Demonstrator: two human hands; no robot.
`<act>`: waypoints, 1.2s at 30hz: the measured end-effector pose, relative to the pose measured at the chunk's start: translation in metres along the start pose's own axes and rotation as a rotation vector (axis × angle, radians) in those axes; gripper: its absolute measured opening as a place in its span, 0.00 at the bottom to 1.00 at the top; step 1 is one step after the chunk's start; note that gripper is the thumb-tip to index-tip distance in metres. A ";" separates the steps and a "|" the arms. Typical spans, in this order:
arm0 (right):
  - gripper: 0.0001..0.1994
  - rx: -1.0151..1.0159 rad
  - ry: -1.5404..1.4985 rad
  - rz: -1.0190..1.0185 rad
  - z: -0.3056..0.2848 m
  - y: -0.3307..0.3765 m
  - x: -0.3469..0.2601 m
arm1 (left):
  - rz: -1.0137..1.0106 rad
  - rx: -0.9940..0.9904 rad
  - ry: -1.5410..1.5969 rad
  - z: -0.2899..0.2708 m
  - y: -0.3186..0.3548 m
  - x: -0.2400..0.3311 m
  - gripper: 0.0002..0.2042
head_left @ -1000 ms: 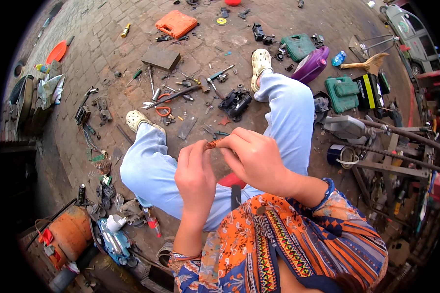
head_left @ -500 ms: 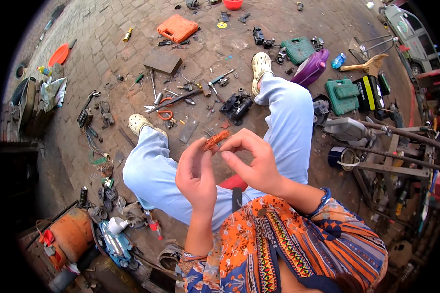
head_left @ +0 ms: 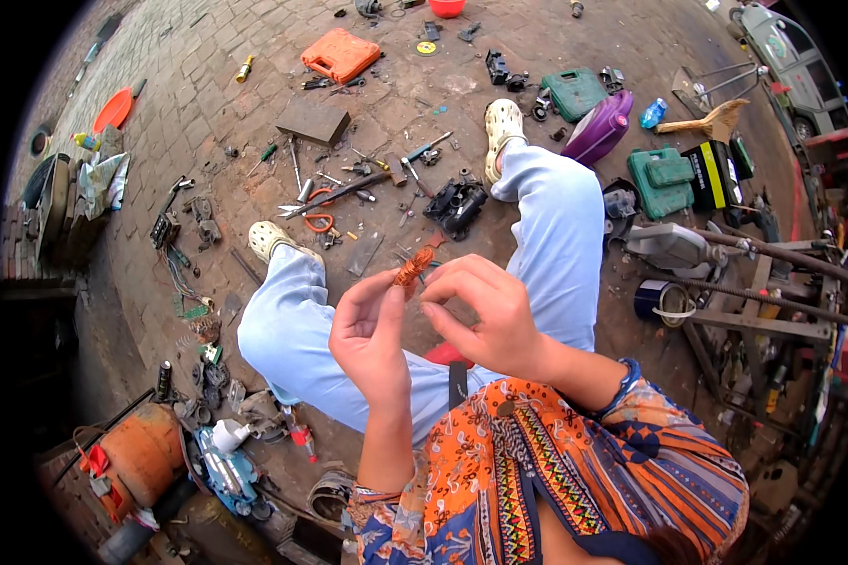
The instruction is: The person sits on a low stool and handles small mechanical parts, including a coiled spring and a cylindrical metal component. They pick up, inspect, and attempt to fit the spring into the cylinder, then place the parts back on the floor among other tools and components.
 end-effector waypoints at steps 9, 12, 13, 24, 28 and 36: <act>0.08 0.026 0.035 -0.017 0.003 0.002 0.004 | -0.176 0.000 0.180 0.001 -0.002 -0.010 0.07; 0.09 0.030 0.053 0.005 0.002 0.002 0.011 | -0.231 -0.026 0.234 0.001 -0.003 -0.018 0.07; 0.09 0.031 0.052 0.006 0.002 0.001 0.012 | -0.243 -0.036 0.238 0.002 -0.003 -0.019 0.07; 0.07 0.030 0.133 -0.016 -0.006 -0.002 0.021 | -0.197 -0.155 0.027 0.001 -0.007 -0.018 0.10; 0.06 0.048 0.079 0.015 -0.011 -0.004 0.023 | -0.065 -0.164 -0.053 0.014 0.001 -0.006 0.13; 0.04 0.030 -0.107 0.139 -0.007 -0.005 0.029 | 0.025 -0.078 -0.079 0.012 0.005 -0.005 0.13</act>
Point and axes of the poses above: each hand's wrist, its own y-axis away from the middle knuckle, its own z-axis out of the palm, x = y × z, the point moved 8 cm from there along -y, towards the middle knuckle, and after that the axes turned 14 degrees about -y, right-handed, at the moved point
